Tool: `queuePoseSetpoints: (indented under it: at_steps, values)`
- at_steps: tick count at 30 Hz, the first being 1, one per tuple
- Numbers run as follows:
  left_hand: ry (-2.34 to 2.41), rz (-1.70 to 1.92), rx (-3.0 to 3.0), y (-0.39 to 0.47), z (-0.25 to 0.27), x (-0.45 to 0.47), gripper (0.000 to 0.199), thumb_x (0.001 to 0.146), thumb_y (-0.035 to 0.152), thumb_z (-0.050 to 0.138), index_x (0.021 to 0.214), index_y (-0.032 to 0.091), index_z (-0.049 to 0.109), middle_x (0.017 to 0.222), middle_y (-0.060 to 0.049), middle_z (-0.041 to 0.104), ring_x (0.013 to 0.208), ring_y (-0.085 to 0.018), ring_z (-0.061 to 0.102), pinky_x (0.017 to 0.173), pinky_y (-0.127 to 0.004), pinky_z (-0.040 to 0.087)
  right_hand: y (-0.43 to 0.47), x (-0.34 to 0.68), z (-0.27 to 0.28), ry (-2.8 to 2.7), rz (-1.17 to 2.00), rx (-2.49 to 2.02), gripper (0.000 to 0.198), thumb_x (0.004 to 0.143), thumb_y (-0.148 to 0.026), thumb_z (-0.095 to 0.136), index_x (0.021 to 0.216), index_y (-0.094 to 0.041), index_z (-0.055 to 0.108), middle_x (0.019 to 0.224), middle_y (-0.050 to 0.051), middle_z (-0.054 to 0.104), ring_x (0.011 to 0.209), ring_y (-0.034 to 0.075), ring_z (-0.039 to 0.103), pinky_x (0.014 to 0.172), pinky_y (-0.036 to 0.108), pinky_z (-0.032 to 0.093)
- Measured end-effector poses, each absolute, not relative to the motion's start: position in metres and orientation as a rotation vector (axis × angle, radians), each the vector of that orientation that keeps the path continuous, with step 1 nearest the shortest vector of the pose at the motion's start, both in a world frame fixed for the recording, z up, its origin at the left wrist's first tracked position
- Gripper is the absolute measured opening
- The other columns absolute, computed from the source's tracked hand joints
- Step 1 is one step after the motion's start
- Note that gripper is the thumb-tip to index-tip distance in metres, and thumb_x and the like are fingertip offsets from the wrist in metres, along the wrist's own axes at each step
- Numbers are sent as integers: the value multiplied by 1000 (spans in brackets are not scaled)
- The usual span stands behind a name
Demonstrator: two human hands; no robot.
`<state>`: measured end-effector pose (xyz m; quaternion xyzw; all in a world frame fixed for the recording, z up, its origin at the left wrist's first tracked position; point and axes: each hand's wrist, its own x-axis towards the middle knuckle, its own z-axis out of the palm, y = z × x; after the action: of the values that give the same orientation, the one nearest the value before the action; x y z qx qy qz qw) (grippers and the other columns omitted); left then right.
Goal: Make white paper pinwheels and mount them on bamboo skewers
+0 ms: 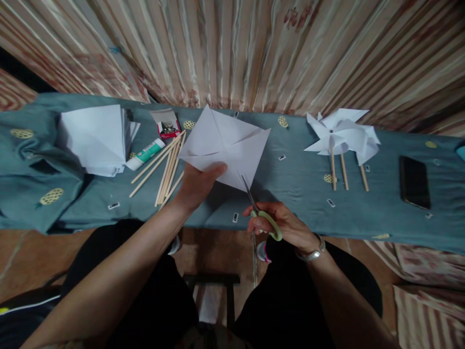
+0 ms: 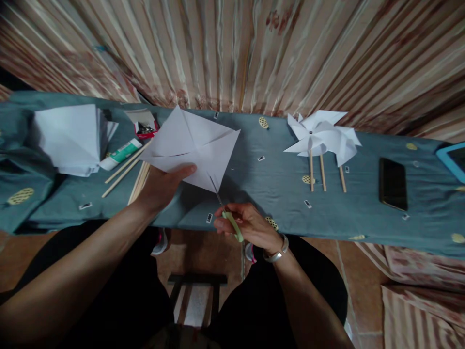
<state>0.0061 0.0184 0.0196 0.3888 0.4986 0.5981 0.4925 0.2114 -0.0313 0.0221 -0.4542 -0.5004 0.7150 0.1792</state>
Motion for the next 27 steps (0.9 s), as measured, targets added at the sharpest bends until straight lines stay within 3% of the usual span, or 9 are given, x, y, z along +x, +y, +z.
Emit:
queuePoseSetpoints:
  at_steps: [7,17,27]
  values:
    - [1188,1419,987,19,13,5,44,65,23,78,108,28,67,96,-3,76,105,-28,67,102,-44,47,-30,210,26,-1413,2045,-1274,53,70,-62,75,89,-14,64,71,2,65,59,10,55,54,23,43]
    - [1226,1425,954,17,17,4,47,63,21,80,109,23,67,96,-4,75,107,-28,66,101,-43,47,-31,207,27,-1353,2031,-1281,54,67,-62,77,87,-14,63,69,2,64,56,10,56,52,23,46]
    - [1219,1456,1005,17,19,3,49,66,21,77,113,27,66,96,-2,76,107,-26,66,103,-42,46,-31,205,27,-1347,2041,-1262,49,66,-57,80,84,-14,65,66,1,63,53,9,56,49,22,46]
